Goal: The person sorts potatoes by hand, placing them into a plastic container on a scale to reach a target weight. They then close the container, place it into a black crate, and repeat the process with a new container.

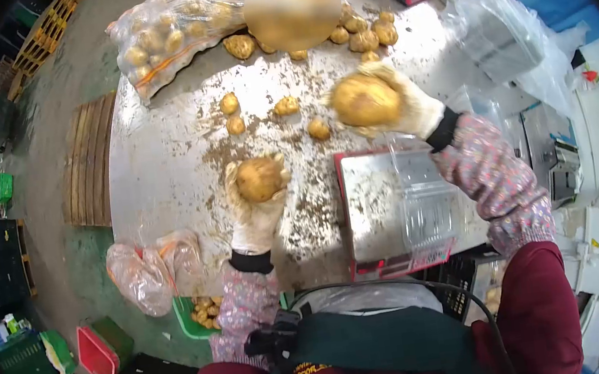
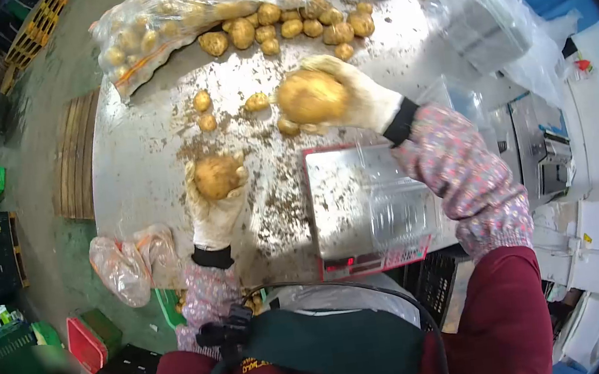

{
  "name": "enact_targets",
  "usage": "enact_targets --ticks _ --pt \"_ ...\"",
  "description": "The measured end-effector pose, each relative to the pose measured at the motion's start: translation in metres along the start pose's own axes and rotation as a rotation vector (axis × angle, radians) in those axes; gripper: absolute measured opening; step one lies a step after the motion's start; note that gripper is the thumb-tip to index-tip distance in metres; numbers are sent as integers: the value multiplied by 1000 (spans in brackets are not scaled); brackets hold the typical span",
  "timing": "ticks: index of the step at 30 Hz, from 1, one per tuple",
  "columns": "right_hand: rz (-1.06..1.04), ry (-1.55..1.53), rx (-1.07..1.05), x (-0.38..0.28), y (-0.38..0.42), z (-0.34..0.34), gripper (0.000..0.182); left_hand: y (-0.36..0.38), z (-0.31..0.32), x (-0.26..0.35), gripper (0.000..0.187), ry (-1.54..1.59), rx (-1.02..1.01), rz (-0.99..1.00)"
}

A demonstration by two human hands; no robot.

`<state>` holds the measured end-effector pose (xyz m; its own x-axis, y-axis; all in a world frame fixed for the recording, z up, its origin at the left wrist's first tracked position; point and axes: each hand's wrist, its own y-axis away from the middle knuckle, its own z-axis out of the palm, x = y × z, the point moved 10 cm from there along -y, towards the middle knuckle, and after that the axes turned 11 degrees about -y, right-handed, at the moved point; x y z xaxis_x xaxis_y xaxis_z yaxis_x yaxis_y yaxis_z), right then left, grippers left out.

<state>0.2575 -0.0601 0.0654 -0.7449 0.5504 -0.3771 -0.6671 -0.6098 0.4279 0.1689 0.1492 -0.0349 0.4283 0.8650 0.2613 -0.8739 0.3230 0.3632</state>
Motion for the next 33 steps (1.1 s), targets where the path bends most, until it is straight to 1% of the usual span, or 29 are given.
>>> enact_targets --ticks 1,3,4,5,6,7,8,9,10,11,12,13,15,16,17,19,20,21,22,23,24,25,27,28,29,30,31,32,33 --pt "-160 105 53 -8 31 -13 43 5 19 -11 68 -42 -17 -23" --pt "-65 168 118 7 79 -39 38 12 42 -30 66 -126 -71 -47" --pt "-162 271 178 9 109 -47 37 15 51 -40 66 -202 -105 -47" --pt "-257 485 133 12 135 -40 41 16 62 -53 65 -276 -148 -52" --pt "-300 601 203 20 160 -43 43 21 72 -69 55 -244 -178 -73" --pt "-338 720 276 27 185 -46 45 23 76 -91 55 -247 -194 -111" --pt "-347 797 347 36 204 -58 50 22 76 -102 50 -481 -177 -2" --pt "-391 908 397 42 217 -64 61 23 84 -109 46 -713 -160 119" --pt "-416 1048 465 48 228 -77 65 17 106 -124 40 -883 -233 249" --pt "-439 1188 529 53 237 -84 69 29 137 -133 36 -1270 -320 406" --pt "-463 1249 567 58 243 -78 71 35 150 -151 33 -1442 -358 512" --pt "-548 1362 586 61 247 -75 68 41 162 -170 31 -1612 -395 625" --pt "-600 1552 691 72 254 -80 67 58 185 -207 29 -2037 -495 847" --pt "-676 1732 727 78 255 -80 66 57 181 -228 33 -2244 -520 968" --pt "-687 1728 727 81 256 -88 66 50 176 -243 34 -2351 -524 789" --pt "-500 1992 741 92 254 -106 65 44 163 -273 38 -2498 -693 1095" --pt "-503 1958 657 91 256 -105 58 39 161 -276 38 -2500 -703 1093" --pt "-498 1949 665 85 261 -101 58 33 157 -279 41 -2516 -678 1011" --pt "-508 1924 536 85 264 -91 51 27 153 -282 45 -2527 -657 926" --pt "-518 1895 412 87 266 -86 45 26 155 -286 45 -2523 -677 914" --pt "-626 1767 368 79 271 -81 31 29 166 -271 49 -2476 -525 1052" --pt "-545 1559 227 81 268 -85 26 36 171 -257 52 -2420 -372 1169" --pt "-713 1457 275 64 279 -86 24 30 164 -237 55 -2231 -356 1063" --pt "-713 1289 359 57 285 -95 25 24 159 -221 48 -2098 -316 1000" --pt "-712 1122 436 48 292 -100 25 16 147 -201 40 -1819 -248 897" --pt "-670 846 490 47 294 -115 24 20 142 -179 31 -1731 -162 938" --pt "-665 905 567 37 301 -120 26 19 130 -159 28 -1603 -84 876" --pt "-695 879 594 33 304 -130 27 22 115 -138 27 -1670 17 868" --pt "-724 856 621 27 308 -141 28 21 92 -113 29 -1642 108 818"
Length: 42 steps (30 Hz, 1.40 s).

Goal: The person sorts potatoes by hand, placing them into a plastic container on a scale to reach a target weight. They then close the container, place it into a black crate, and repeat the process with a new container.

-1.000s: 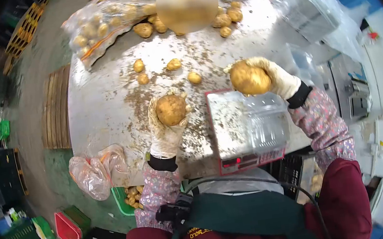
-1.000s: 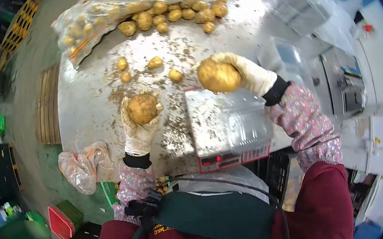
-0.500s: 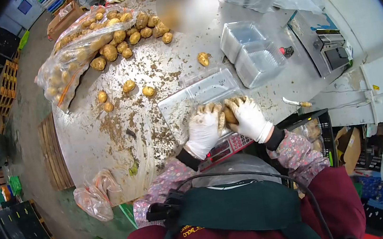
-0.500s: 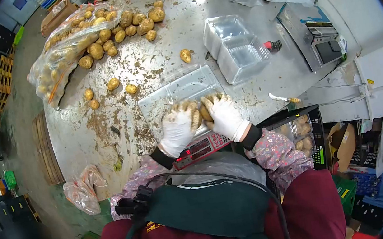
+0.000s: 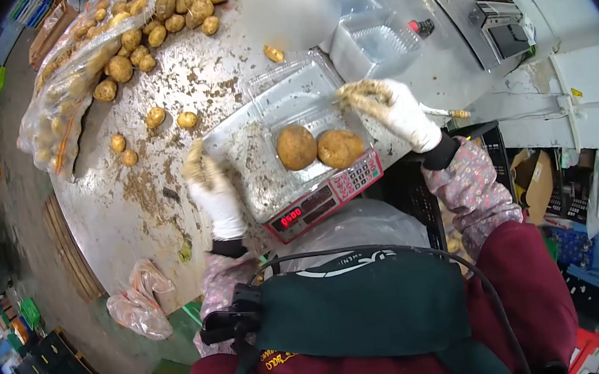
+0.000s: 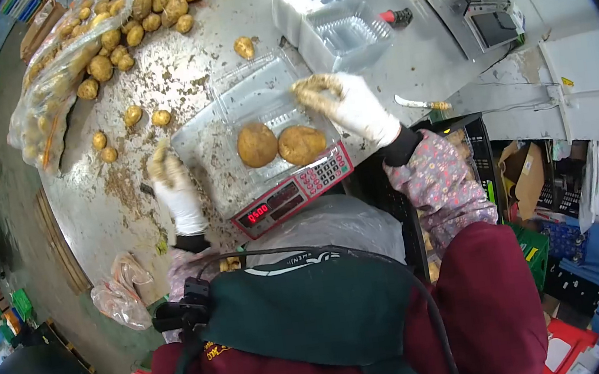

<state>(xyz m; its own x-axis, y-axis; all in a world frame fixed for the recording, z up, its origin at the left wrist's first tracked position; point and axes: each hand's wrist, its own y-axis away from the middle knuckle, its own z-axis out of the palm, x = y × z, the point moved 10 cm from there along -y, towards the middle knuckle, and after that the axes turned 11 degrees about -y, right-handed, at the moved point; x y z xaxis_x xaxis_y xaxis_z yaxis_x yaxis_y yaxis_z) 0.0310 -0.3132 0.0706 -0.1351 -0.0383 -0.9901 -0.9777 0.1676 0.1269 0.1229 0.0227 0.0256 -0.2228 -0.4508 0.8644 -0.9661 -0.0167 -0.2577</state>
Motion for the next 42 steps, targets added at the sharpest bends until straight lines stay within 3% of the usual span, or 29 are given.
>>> enact_targets --ticks 3,6,8,10,14,15,16,19,20,22,24,27,30,35,37,38,40,41,42 --pt "-72 140 36 -4 -14 -15 27 2 -65 -34 27 -1 138 -94" --pt "-64 198 -29 -5 -37 -12 26 15 -119 -58 28 -182 219 -115" --pt "-21 177 -55 -10 -56 1 28 24 -135 -76 28 -143 245 -166" --pt "-70 326 -135 -20 -80 26 29 35 -142 -93 28 -47 249 -317" --pt "-179 443 -277 -20 -138 82 32 43 -140 -97 28 27 240 -399" --pt "-259 564 -308 -26 -152 101 35 43 -140 -107 26 109 255 -380" --pt "-154 630 -347 -16 -168 117 36 46 -141 -113 24 121 258 -359" --pt "-315 876 -623 -4 -188 182 38 59 -150 -141 28 46 260 -396" --pt "-286 888 -659 10 -195 198 38 57 -155 -138 28 48 281 -394" --pt "-429 952 -741 22 -207 238 39 55 -163 -131 24 32 271 -415" --pt "-345 1017 -813 20 -215 274 38 56 -170 -135 26 3 267 -429" --pt "-585 984 -602 23 -243 319 24 60 -177 -151 24 -81 250 -479" --pt "-623 915 -540 32 -265 365 21 53 -172 -150 23 -60 229 -430" --pt "-489 993 -566 93 -300 411 22 44 -162 -158 21 -21 247 -422" --pt "-470 859 -535 94 -304 408 25 32 -159 -146 21 -75 207 -363" --pt "-140 645 -645 98 -306 405 26 28 -160 -143 21 -76 216 -366" --pt "434 -106 -685 128 -294 399 35 17 -159 -135 22 -97 206 -354" --pt "556 -319 -770 120 -277 402 43 18 -153 -147 24 -30 187 -456" --pt "554 -313 -770 110 -267 394 43 12 -149 -145 24 -25 189 -455"
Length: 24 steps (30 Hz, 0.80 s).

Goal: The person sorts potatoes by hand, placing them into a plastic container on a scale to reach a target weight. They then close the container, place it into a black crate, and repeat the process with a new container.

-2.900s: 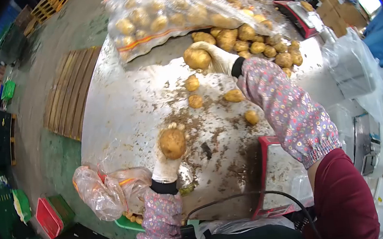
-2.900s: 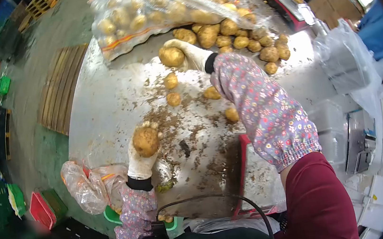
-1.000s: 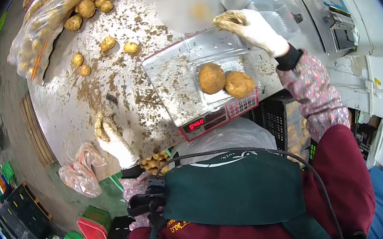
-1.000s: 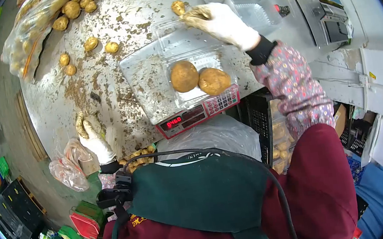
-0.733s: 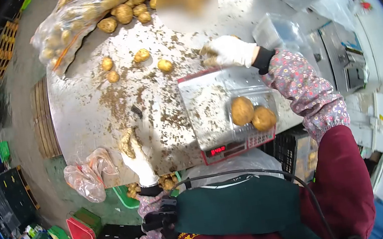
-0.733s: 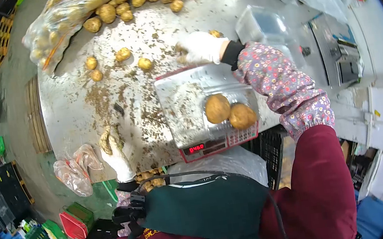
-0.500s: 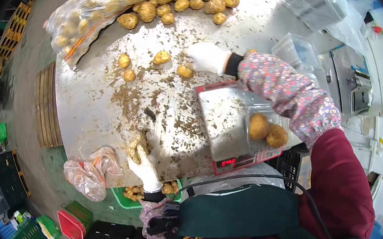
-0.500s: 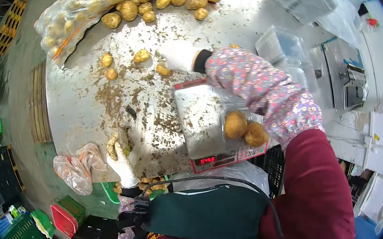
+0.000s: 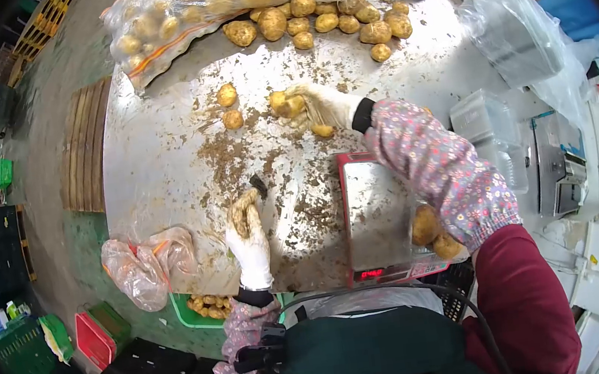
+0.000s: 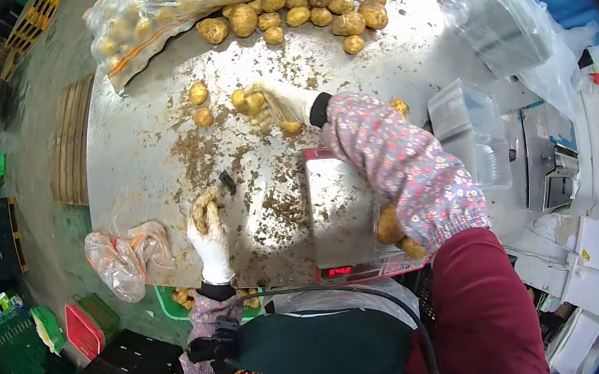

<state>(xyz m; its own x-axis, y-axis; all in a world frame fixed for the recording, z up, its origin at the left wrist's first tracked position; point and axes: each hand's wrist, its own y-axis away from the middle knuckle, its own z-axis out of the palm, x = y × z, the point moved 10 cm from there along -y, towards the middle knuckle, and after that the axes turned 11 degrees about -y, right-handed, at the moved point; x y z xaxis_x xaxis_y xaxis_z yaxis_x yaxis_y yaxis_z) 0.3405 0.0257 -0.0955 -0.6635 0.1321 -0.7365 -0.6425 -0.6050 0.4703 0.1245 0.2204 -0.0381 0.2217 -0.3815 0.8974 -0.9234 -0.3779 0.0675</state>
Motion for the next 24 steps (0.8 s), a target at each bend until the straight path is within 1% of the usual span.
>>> enact_targets --ticks 2,3,4,6,7,8,10,11,12,14,15,16,18,19,20,22,23,24 --pt "104 -566 -309 -7 38 38 46 -9 13 28 29 223 14 141" --pt "243 -679 -508 -10 60 59 45 -13 15 53 33 122 10 227" --pt "236 -678 -502 -12 71 61 45 -15 17 70 33 126 3 231" --pt "128 -485 -223 -10 96 52 47 -15 24 128 32 89 -59 302" --pt "192 -537 -201 -18 126 74 47 -17 25 141 29 -20 63 499" --pt "184 -542 -195 -15 134 72 47 -18 31 143 29 -17 53 504" --pt "186 -489 -278 -7 152 76 46 -21 48 136 25 -103 -22 389" --pt "168 -474 -236 -10 167 78 45 -16 52 156 19 28 -112 339" --pt "155 -476 -229 -9 175 75 45 -13 56 156 19 31 -121 349" --pt "159 -470 -269 -4 191 76 43 -1 69 166 21 -89 -178 515" --pt "150 -462 -228 0 198 72 42 3 81 155 20 36 -310 361" --pt "140 -465 -222 2 206 70 42 8 86 156 20 37 -319 368" --pt "173 -482 -173 4 225 76 39 17 95 158 19 175 -381 333" --pt "134 -481 -31 4 234 68 41 21 99 157 17 247 -424 289" --pt "129 -482 -29 7 241 68 41 25 99 162 17 247 -428 292" --pt "24 -458 -36 0 252 64 42 33 101 172 15 174 -448 328" --pt "22 -457 -35 2 253 61 42 36 103 170 15 175 -449 330" --pt "68 -497 -114 6 252 65 43 35 107 157 16 228 -439 242"
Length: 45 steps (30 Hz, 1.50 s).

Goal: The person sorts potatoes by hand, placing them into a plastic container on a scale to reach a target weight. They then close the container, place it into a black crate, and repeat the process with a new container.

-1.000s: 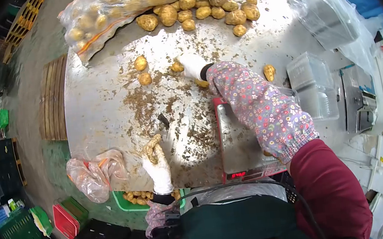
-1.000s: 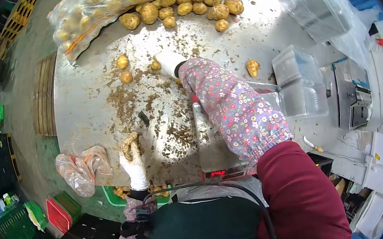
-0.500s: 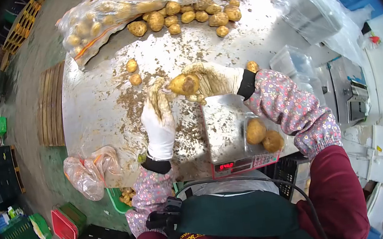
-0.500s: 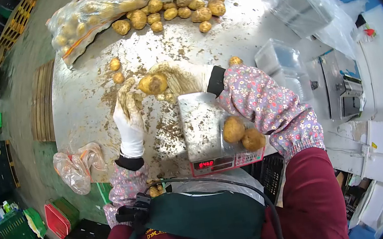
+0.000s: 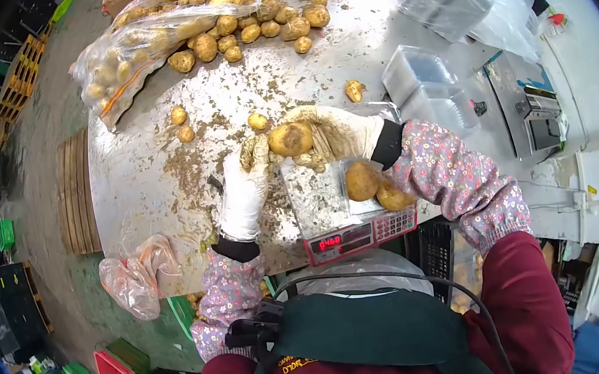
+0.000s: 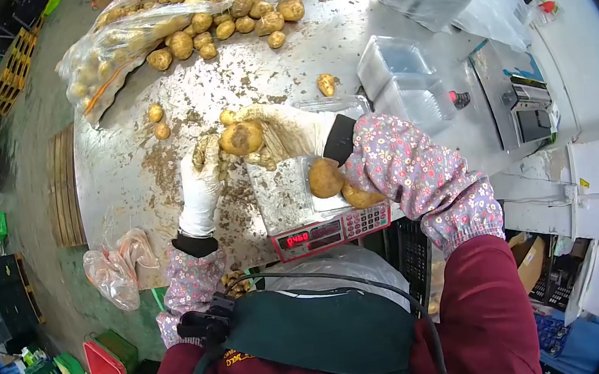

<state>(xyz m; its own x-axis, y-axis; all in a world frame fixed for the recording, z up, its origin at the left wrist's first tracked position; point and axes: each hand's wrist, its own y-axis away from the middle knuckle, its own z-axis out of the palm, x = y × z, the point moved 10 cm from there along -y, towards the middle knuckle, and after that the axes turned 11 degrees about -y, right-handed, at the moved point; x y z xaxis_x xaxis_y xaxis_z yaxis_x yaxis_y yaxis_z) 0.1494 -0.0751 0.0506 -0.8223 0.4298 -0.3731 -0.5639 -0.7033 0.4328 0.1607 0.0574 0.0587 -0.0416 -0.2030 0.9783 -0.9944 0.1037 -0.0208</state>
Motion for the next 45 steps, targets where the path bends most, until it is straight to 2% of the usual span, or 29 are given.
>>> enact_targets --ticks 3,6,8,9,10,12,13,15,16,18,19,20,22,23,26,27,28,30,31,32,34,35,36,37,40,41,43,44,45 --pt "56 -52 -45 12 -3 1 45 9 -5 -11 18 135 64 -145" --pt "73 -150 -118 23 -13 7 46 21 -5 -20 22 341 -56 -257" --pt "106 -235 -209 32 -17 28 46 25 10 -42 23 752 -270 -256" --pt "91 -196 -70 34 -17 36 45 35 5 -48 24 746 -120 -343" --pt "73 -154 66 36 -20 37 43 37 5 -29 28 712 -170 -223" --pt "92 -209 17 45 -39 46 41 33 -30 -43 32 523 161 -209" --pt "25 -70 1 42 -48 46 40 37 -37 -46 32 522 181 -208" --pt "-86 121 102 41 -65 53 34 48 -63 -24 34 853 369 -291" --pt "-70 127 93 47 -70 51 34 51 -67 -29 34 853 389 -289" --pt "-180 497 83 47 -79 42 35 45 -68 3 33 375 210 9" --pt "-188 246 -40 62 -94 51 36 45 -73 6 32 398 291 -10" --pt "-178 252 -48 67 -96 61 36 44 -78 6 32 397 305 -8" --pt "-93 30 52 74 -94 70 36 48 -98 23 26 -17 464 143" --pt "-73 111 23 73 -92 74 36 44 -96 8 24 174 426 88" --pt "-59 -24 -163 71 -88 97 36 38 -108 5 28 24 370 84" --pt "-65 -24 -159 70 -86 96 36 34 -113 11 32 47 397 86" --pt "-40 -67 -75 71 -83 85 37 33 -109 4 34 479 421 26" --pt "-35 -119 18 69 -69 68 38 26 -110 -22 31 446 367 -172" --pt "-58 -96 -31 65 -59 69 41 22 -116 -50 30 358 371 -136" --pt "-88 -78 -73 62 -46 67 46 24 -107 -31 31 411 271 -126" --pt "-190 129 -6 29 2 67 41 28 -121 -58 39 -173 252 -159" --pt "-453 376 228 0 41 51 44 34 -128 -82 42 -304 251 -228" --pt "-573 678 162 -22 63 42 43 39 -136 -105 45 -437 252 -285" --pt "-513 739 298 -27 89 21 40 41 -145 -116 43 -691 284 -190" --pt "-646 1022 554 -34 165 -43 47 51 -140 -163 40 -1472 406 107" --pt "-651 1012 571 -26 177 -60 47 46 -129 -140 48 -1372 249 -89" --pt "-627 1500 765 -11 198 -73 52 41 -93 -88 47 -1323 200 29" --pt "-637 1488 781 -3 203 -78 52 39 -75 -73 47 -1269 166 135" --pt "-717 1593 826 -1 207 -73 54 28 -64 -100 47 -1081 -41 -13"
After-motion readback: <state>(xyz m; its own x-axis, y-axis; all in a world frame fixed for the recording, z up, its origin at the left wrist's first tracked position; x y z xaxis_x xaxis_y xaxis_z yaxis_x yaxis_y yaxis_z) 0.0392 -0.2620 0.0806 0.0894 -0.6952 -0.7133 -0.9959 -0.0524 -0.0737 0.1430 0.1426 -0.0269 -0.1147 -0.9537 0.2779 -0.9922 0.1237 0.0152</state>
